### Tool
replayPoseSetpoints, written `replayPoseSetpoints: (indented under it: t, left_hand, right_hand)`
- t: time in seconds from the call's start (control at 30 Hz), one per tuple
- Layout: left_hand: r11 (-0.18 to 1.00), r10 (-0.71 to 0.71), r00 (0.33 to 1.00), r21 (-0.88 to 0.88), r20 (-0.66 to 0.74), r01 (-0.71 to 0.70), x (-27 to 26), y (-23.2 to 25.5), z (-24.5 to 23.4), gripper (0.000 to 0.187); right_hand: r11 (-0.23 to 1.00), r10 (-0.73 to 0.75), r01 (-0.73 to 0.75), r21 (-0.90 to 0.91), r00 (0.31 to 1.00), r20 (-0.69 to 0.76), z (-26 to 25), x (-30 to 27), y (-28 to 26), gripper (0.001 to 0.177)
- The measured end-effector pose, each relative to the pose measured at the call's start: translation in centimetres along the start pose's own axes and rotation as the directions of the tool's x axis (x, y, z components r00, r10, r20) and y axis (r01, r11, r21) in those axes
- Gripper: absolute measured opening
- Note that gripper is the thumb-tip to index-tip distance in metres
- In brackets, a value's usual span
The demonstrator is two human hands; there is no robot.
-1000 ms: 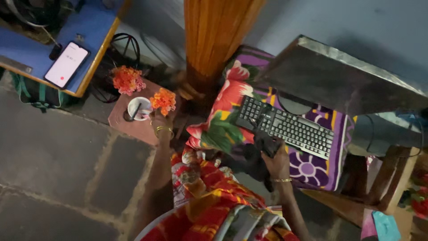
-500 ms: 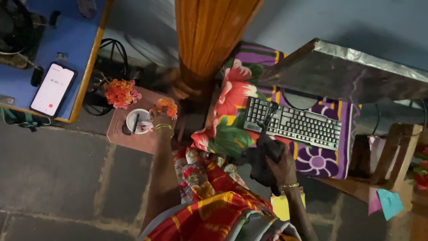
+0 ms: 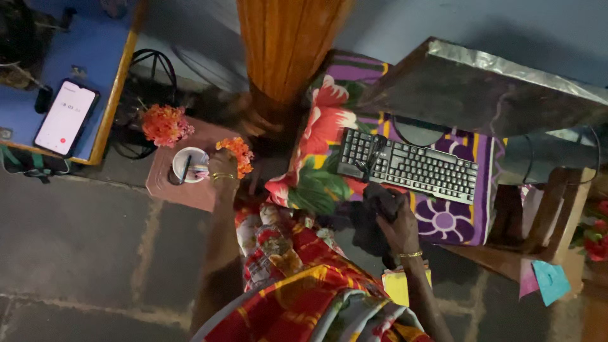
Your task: The person wipes a computer monitor and keyboard with a dark cloth, then wipes and arranges two small artificial flower bouquets on the desk. The person also moves a small white bowl with a spoon from a side table onto the desk.
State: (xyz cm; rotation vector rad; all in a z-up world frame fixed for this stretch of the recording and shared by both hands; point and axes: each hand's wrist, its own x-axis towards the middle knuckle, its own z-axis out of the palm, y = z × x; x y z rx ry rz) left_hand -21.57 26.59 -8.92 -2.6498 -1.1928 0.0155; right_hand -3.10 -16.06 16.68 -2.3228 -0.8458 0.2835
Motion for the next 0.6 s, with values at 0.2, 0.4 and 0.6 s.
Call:
replayPoseSetpoints:
  t: [0.2,0.4,0.6]
  left_hand:
    - [0.697,-0.171,0.985,-0.705,0.016,0.132,0.0,-0.1,-9.8,0.016]
    - [0.368,-0.124,0.984,-0.927,-0.128,-0.074,-1.8,1.6,-25.6,0.015]
    - [0.243,0.045,0.987,-0.956,-0.155,-0.162,-3.1,5.7,-39.1,0.015]
  right_hand:
    - [0.938,0.250,-0.247,0.245,0.968,0.017,-0.8,-0.5,1.9,0.067]
    - [0.648,0.162,-0.129,0.750,0.986,0.029,0.2,-0.8,7.9,0.074]
    - [0.506,0.200,-0.215,0.835,0.971,0.129,1.6,-1.3,14.1,0.062]
